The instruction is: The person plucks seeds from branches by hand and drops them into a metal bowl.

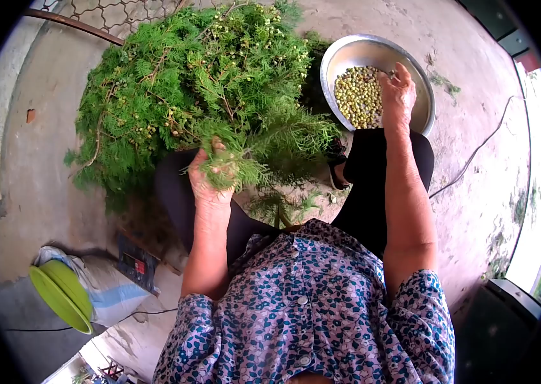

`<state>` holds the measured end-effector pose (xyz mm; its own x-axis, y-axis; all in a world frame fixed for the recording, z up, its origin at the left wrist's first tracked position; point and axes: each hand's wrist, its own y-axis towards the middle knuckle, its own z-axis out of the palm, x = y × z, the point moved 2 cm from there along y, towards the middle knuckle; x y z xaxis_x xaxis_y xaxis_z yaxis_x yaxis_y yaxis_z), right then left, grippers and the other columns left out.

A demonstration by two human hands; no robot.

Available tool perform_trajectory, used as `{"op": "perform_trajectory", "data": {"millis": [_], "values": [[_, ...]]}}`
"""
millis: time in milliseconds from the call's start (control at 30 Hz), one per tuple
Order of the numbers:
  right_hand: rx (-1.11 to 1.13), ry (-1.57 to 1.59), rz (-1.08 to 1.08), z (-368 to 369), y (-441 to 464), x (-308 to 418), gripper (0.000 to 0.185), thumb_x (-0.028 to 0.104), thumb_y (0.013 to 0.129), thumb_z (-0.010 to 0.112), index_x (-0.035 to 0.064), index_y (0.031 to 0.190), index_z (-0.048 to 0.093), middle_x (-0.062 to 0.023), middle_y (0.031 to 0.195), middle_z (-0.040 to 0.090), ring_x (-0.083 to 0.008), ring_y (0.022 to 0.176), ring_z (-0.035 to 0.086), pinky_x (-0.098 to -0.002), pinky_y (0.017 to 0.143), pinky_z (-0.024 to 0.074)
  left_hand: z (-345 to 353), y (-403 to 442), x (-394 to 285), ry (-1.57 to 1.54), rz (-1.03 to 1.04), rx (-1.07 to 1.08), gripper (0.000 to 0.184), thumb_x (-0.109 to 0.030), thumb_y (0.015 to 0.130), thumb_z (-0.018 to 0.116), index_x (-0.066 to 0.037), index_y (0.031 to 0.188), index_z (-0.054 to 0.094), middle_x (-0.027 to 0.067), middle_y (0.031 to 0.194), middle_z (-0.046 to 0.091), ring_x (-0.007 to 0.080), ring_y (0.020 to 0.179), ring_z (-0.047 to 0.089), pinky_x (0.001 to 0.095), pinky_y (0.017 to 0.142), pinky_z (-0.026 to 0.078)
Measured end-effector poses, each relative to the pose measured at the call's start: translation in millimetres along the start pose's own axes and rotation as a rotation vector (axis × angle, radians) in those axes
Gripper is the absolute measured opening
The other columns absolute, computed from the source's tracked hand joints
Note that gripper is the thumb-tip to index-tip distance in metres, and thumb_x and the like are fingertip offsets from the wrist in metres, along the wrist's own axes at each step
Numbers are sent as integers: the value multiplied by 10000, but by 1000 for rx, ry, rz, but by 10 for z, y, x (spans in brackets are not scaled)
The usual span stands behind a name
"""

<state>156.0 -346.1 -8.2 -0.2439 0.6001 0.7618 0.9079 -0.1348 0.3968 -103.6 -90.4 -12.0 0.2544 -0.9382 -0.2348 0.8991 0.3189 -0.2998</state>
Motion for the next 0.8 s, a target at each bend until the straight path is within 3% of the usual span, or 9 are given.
{"op": "perform_trajectory", "data": {"millis": [100, 167, 267, 367, 500, 633, 700, 767, 800], "values": [[-82, 5, 39, -45, -34, -47, 359, 181, 712, 635, 22, 1030, 584, -163, 856, 596, -287, 780, 588, -354, 716, 465, 162, 20, -45, 87, 214, -161, 231, -240, 864, 444, -41, 920, 546, 20, 569, 518, 159, 452, 466, 281, 389, 410], [92, 140, 13, -34, -114, 29, 294, 162, 722, 618, 15, 977, 609, -163, 846, 616, -273, 777, 602, -341, 720, 467, 324, 94, -131, 38, 60, 147, 220, -266, 891, 427, -82, 898, 546, -21, 514, 455, 133, 536, 467, 253, 399, 376], [119, 231, 30, -10, -294, 188, 211, 124, 745, 603, 6, 918, 625, -140, 830, 637, -234, 761, 617, -306, 718, 470, 699, 124, -112, 238, 265, -171, 225, -301, 912, 401, -111, 846, 500, -68, 513, 393, 93, 443, 360, 225, 380, 318], [161, 352, 103, 28, -444, 309, 172, 83, 763, 588, 7, 914, 619, -115, 794, 637, -189, 722, 603, -288, 684, 466, 861, 217, -240, 10, 126, 88, 250, -319, 914, 400, -101, 862, 510, -61, 532, 420, 97, 455, 397, 234, 426, 340], [132, 574, 162, 93, -611, 403, 140, 32, 772, 583, 3, 909, 594, -71, 746, 612, -145, 690, 570, -263, 653, 459, 1240, 276, -223, 46, 292, -71, 266, -344, 893, 430, -110, 822, 535, -46, 511, 448, 125, 421, 411, 239, 376, 325], [450, 746, 199, 39, -1168, 903, 102, 11, 764, 590, 13, 866, 593, -89, 724, 601, -167, 670, 574, -271, 638, 466, 1309, 420, -390, 71, 299, -86, 253, -320, 895, 420, -118, 794, 535, -36, 496, 447, 142, 411, 404, 270, 378, 329], [722, 589, -112, 210, -1665, 850, 118, 35, 747, 602, 17, 864, 599, -137, 750, 609, -226, 680, 596, -287, 646, 474, 1467, 368, -328, 3, 233, 94, 241, -292, 896, 415, -118, 756, 506, -28, 526, 444, 140, 439, 395, 270, 407, 332], [964, 370, -105, 376, -2106, 788, 169, 88, 789, 600, -17, 920, 587, -74, 810, 614, -162, 737, 571, -263, 653, 463, 1646, 268, -242, 79, 328, 154, 235, -271, 900, 406, -116, 737, 472, -22, 570, 442, 137, 472, 385, 250, 439, 331], [969, 413, 175, 407, -2226, 760, 201, 92, 778, 606, -24, 940, 579, -87, 829, 611, -176, 752, 571, -265, 674, 461, 1696, 230, -232, 77, 343, 131, 206, -247, 892, 410, -117, 742, 462, -18, 604, 439, 134, 488, 372, 239, 460, 329]]}}
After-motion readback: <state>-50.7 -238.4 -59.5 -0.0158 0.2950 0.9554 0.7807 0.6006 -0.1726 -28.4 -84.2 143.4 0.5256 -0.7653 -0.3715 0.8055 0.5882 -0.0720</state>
